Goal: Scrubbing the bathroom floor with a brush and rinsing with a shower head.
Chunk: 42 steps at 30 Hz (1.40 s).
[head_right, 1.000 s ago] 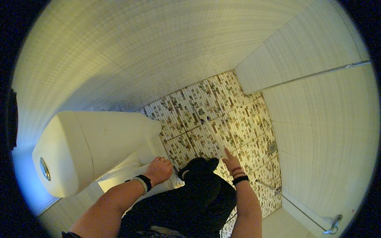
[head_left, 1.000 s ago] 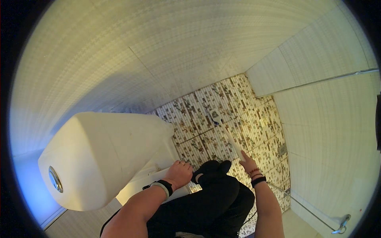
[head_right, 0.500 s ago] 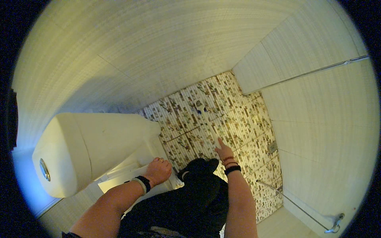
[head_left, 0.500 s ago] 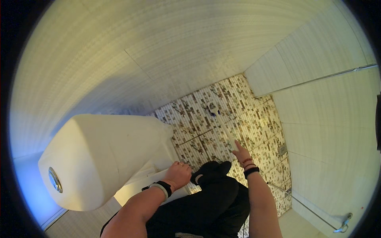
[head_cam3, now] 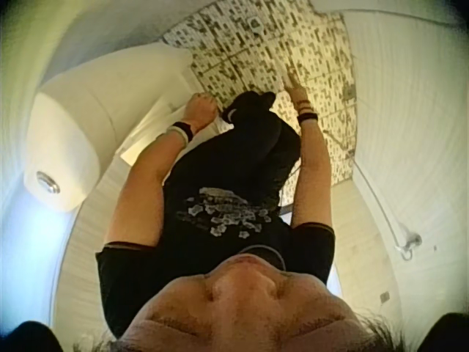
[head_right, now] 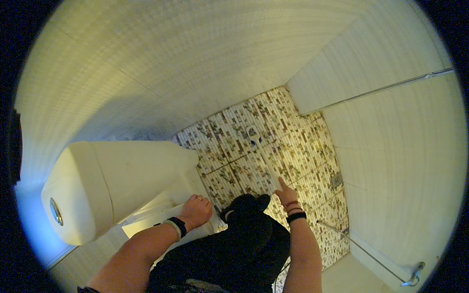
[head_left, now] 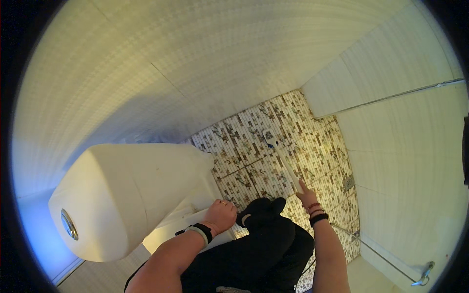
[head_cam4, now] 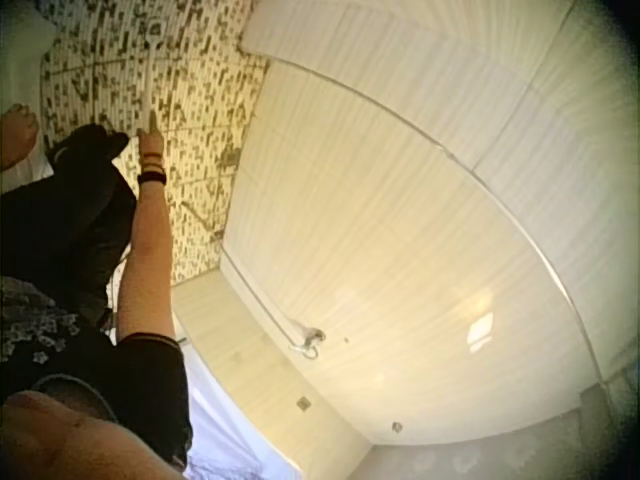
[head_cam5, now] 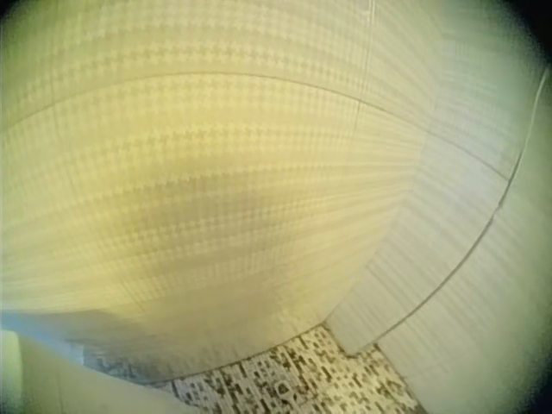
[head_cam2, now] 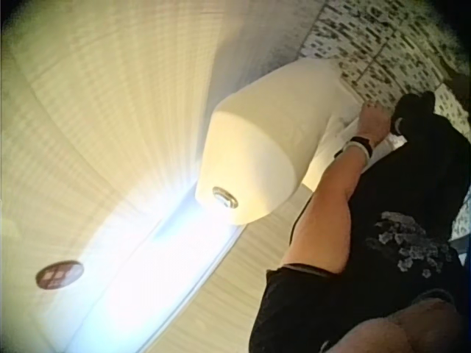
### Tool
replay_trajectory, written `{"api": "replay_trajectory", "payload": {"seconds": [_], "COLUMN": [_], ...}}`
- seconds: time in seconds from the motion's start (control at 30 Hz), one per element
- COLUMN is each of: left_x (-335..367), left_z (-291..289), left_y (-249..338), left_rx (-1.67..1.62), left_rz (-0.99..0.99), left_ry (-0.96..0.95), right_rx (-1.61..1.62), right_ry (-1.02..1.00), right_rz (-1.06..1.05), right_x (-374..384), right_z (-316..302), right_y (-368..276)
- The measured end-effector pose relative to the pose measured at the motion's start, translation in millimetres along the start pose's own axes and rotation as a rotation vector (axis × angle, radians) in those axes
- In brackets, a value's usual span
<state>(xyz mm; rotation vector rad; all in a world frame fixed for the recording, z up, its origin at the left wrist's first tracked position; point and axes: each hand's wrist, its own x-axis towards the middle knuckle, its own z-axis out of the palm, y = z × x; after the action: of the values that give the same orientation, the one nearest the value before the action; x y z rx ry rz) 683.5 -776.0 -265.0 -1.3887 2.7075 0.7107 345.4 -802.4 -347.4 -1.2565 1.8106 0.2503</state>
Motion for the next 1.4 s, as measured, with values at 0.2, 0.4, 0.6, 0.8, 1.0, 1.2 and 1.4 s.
{"api": "replay_trajectory", "payload": {"seconds": [0.2, 0.4, 0.6, 0.8, 1.0, 1.2, 1.4], "left_x": [-3, -1, 0, -3, -1, 2, 0], "left_z": [8, 3, -7, -3, -6, -5, -6], "left_y": [-2, -2, 1, 0, 2, 2, 0], "left_rx": [0.015, 0.004, 0.016, 0.000, 0.020, 0.008, 0.027], "left_rz": [0.013, 0.009, -0.009, -0.018, -0.005, -0.006, 0.011], "left_ry": [0.033, 0.041, -0.031, -0.056, -0.027, -0.054, -0.049], "right_rx": [0.048, -0.046, -0.088, -0.025, -0.019, 0.003, -0.005], "right_ry": [-0.065, 0.018, 0.126, 0.101, 0.105, 0.062, 0.092], "right_rz": [0.147, -0.004, -0.055, -0.066, -0.034, 0.040, -0.003], "right_x": [-42, 4, 59, 60, 5, -27, 12], "right_z": [-1, 4, -3, -10, -8, -10, -15], "right_y": [46, 14, -65, -63, 13, 57, 12]}}
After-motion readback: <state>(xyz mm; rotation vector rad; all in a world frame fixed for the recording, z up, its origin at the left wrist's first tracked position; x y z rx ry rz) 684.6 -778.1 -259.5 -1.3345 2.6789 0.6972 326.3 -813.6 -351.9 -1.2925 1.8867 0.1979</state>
